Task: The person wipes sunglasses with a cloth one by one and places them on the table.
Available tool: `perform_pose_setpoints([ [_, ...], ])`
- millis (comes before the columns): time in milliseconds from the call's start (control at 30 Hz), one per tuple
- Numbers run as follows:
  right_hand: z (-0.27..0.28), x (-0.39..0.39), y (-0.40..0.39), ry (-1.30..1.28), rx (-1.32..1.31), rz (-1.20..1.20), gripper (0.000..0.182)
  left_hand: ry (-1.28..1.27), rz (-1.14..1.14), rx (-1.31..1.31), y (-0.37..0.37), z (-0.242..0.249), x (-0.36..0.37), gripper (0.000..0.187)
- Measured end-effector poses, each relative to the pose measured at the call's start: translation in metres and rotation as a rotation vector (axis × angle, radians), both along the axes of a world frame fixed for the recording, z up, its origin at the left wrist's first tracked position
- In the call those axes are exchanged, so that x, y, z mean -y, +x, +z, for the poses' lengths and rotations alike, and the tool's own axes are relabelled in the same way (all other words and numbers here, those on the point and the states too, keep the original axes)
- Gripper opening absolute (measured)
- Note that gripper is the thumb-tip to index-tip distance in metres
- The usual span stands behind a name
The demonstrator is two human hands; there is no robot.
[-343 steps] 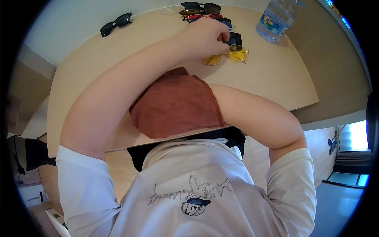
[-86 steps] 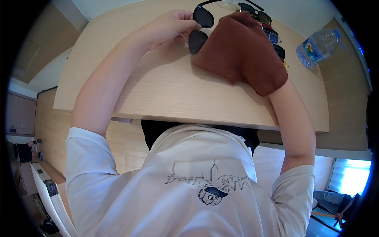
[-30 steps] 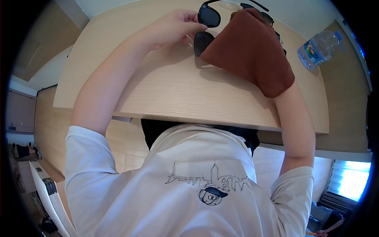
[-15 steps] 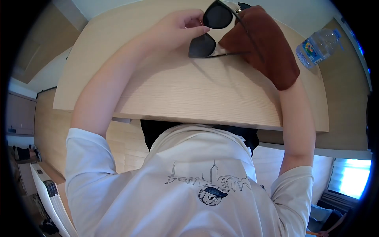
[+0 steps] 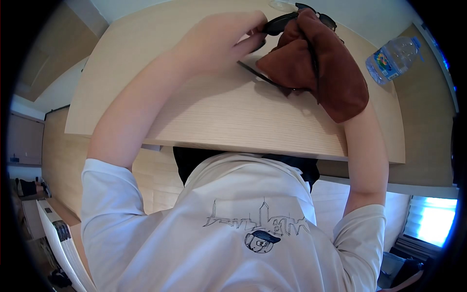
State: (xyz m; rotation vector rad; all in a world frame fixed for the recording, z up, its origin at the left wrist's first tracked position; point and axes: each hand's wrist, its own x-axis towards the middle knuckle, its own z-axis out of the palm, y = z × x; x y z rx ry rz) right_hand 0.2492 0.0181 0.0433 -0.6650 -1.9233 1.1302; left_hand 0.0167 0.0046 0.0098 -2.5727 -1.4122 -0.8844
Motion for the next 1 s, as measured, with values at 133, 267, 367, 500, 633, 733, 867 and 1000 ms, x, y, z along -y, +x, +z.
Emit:
perform_pose_setpoints([
  [133,-0.018,-0.018,-0.001,0.764,0.152,-0.068,0.021,-0.045,0.032,0.135,-0.006,0.002,-0.007,0.02],
  [267,-0.026,-0.02,-0.002,-0.277,-0.21,0.238,0.028,-0.031,0.048,0.207,-0.01,-0.002,-0.013,0.021],
  [367,-0.024,-0.016,-0.003,-0.475,-0.386,0.352,0.025,-0.086,0.084,0.269,-0.008,0.0,-0.013,0.024],
  [500,-0.016,-0.008,-0.001,-0.455,-0.343,0.329,0.024,-0.23,0.107,0.466,-0.01,0.004,-0.017,0.016],
  [633,-0.015,-0.008,0.001,0.203,0.051,0.086,0.024,-0.275,0.156,0.571,-0.014,0.003,-0.023,0.018],
  [733,-0.016,-0.008,0.001,0.543,0.249,-0.04,0.027,-0.251,0.167,0.652,-0.021,-0.001,-0.031,0.019],
  [867,-0.018,-0.01,0.002,0.721,0.337,-0.08,0.026,-0.19,0.195,0.589,-0.035,-0.003,-0.041,0.02],
  [1000,-0.018,-0.016,0.004,0.789,0.354,-0.055,0.022,-0.189,0.192,0.593,-0.042,-0.006,-0.046,0.02],
])
